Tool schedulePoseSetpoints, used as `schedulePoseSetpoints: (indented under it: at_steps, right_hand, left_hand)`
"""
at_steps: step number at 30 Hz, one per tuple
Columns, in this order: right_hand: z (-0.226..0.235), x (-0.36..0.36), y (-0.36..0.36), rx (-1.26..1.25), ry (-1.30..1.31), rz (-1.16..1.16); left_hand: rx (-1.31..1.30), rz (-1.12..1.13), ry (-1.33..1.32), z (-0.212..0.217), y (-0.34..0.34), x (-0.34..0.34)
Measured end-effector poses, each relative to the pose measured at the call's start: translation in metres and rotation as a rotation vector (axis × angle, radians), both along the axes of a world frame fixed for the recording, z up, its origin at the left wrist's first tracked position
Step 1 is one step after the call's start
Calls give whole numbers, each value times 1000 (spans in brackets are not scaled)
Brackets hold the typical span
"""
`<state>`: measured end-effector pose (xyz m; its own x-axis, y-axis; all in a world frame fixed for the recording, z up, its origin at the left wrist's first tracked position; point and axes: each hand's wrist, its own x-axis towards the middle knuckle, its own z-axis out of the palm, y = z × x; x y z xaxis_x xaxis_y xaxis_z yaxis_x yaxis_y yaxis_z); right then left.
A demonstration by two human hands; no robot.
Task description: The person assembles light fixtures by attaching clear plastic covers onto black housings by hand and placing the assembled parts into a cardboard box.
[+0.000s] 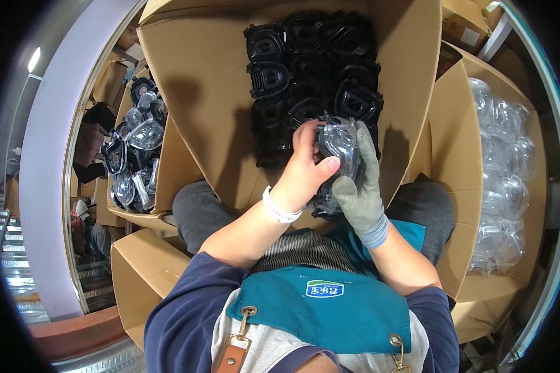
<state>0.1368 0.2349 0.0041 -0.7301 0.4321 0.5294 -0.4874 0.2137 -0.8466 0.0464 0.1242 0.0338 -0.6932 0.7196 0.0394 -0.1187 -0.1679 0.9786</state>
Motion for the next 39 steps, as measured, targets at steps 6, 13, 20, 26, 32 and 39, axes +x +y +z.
schedulePoseSetpoints:
  at_steps: [6,13,20,26,32,39]
  right_hand:
    - [-3,-1,-1,-40,-100,38]
    - [15,-14,8,-314,-247,187]
    - [-21,-7,4,-622,-312,394]
    - [-11,-32,-2,-396,20,-184]
    - [-5,-20,-7,-132,-55,-182]
    - [5,-11,2,-211,-377,-120]
  left_hand:
    - [29,67,-107,-12,9,7]
    - [125,30,-298,0,6,-1]
    - [75,56,-15,7,5,0]
    - [-52,474,271,1,5,14]
    - [249,655,-606,19,30,-1]
    - [397,458,-823,14,23,-35]
